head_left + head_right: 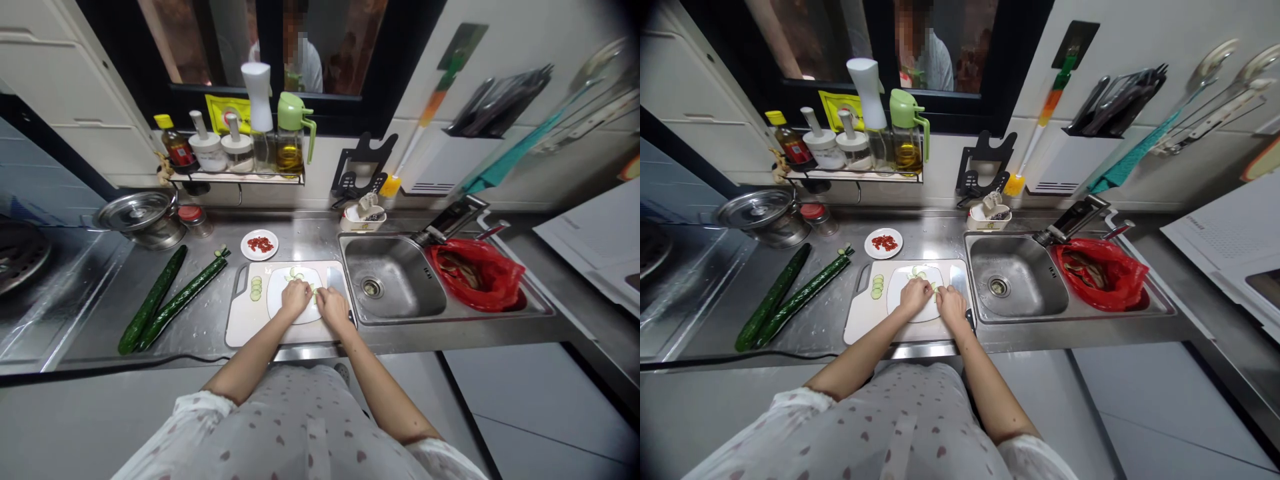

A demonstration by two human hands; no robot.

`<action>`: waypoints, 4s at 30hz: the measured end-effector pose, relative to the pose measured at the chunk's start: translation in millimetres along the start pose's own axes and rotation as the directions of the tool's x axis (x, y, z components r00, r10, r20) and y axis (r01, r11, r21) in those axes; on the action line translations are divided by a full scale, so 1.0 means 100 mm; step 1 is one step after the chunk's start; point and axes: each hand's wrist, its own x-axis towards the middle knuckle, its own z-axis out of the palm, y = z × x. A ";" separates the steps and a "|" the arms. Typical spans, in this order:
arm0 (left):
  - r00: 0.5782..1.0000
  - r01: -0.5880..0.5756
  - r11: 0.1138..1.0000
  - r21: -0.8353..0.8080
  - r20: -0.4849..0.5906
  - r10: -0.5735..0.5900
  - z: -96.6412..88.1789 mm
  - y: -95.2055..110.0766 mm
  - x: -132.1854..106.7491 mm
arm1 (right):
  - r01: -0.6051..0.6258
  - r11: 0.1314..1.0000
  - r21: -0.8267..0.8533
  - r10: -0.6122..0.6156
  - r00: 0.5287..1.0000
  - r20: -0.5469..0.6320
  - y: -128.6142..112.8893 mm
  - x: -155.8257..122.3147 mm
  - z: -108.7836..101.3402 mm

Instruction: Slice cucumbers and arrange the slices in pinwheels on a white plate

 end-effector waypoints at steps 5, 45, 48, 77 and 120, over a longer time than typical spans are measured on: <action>1.000 0.014 1.000 -0.005 0.025 -0.014 -0.03 0.02 -0.03 | 0.002 1.000 -0.012 -0.002 1.000 0.005 -0.03 0.05 -0.04; 0.804 0.453 0.858 -0.242 -0.306 -0.510 -0.49 -1.15 -0.86 | 0.151 0.967 0.207 -0.112 0.976 -0.189 -0.25 -0.56 0.19; 0.797 0.480 0.854 -0.202 -0.307 -0.520 -0.51 -1.21 -0.81 | 0.150 0.965 0.215 -0.110 0.976 -0.187 -0.25 -0.56 0.19; 0.828 0.218 0.772 -0.597 -0.306 -0.470 -0.34 -1.17 -0.59 | 0.233 0.916 0.327 -0.126 0.940 -0.317 -0.20 -0.49 0.15; 0.967 0.206 0.225 -0.952 0.164 -0.193 -0.73 -0.35 -0.66 | 0.625 0.691 0.364 -0.532 0.780 -0.330 -0.34 -0.16 -0.42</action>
